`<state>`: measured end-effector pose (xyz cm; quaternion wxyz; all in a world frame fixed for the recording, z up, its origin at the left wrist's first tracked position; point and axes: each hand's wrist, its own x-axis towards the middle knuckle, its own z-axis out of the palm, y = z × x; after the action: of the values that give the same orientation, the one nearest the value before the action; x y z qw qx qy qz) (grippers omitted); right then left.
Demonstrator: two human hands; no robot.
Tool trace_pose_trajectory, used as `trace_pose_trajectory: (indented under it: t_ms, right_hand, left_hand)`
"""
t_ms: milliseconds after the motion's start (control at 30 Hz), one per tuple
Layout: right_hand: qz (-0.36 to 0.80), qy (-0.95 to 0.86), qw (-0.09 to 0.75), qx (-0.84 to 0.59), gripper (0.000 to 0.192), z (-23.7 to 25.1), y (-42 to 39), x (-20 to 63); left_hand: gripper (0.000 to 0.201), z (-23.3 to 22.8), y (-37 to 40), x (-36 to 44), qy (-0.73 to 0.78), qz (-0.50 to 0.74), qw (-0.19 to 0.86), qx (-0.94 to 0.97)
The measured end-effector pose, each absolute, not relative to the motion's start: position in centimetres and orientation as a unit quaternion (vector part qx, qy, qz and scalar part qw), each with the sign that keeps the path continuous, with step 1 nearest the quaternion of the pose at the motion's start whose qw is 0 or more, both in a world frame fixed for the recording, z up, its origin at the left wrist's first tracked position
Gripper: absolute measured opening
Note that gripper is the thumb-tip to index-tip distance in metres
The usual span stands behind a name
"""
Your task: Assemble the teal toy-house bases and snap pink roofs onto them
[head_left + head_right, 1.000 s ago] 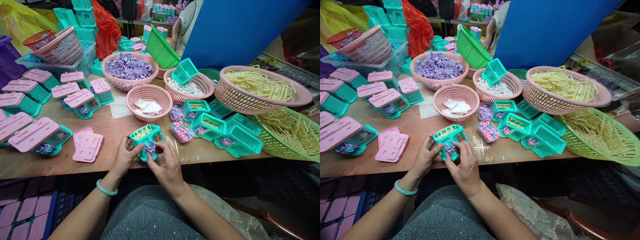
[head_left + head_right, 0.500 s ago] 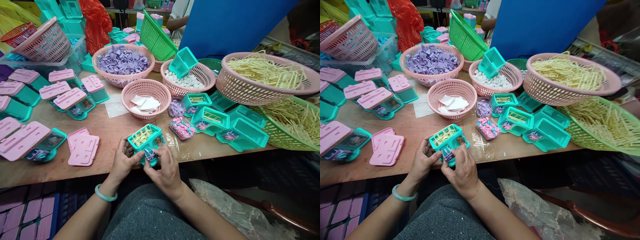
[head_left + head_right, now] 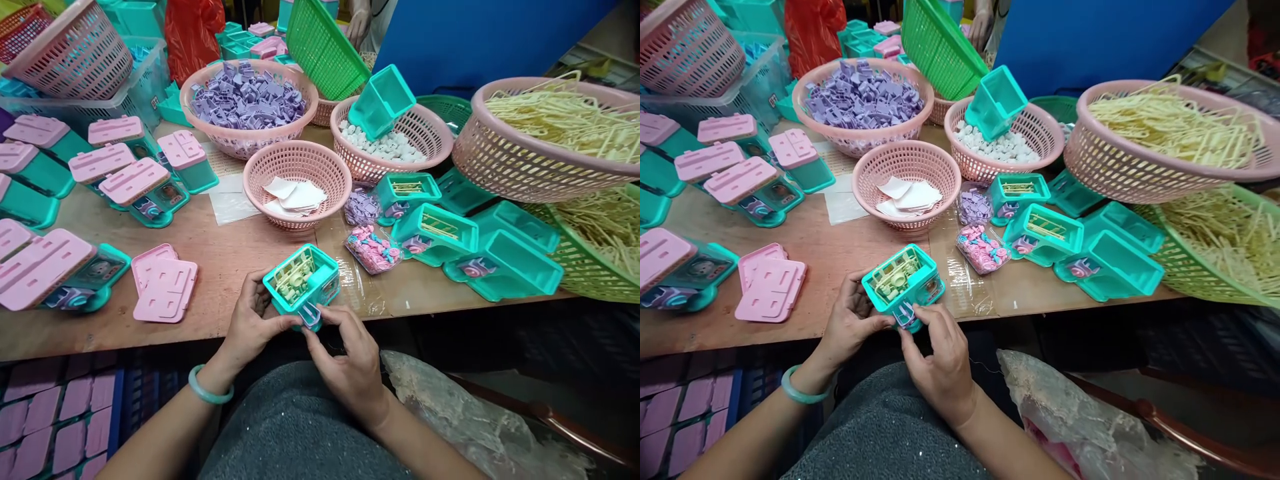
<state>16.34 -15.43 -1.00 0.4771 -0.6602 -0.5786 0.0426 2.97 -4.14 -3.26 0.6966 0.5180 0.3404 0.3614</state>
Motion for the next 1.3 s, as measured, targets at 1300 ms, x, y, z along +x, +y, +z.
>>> trace_pose_trajectory:
  t_ms: [1300]
  right_hand:
    - [-0.04,-0.747,0.381,-0.544,0.025,-3.8,-15.9,19.7]
  left_hand:
    - [0.084,-3.8,-3.3,1.0,0.247,0.281,0.472,0.798]
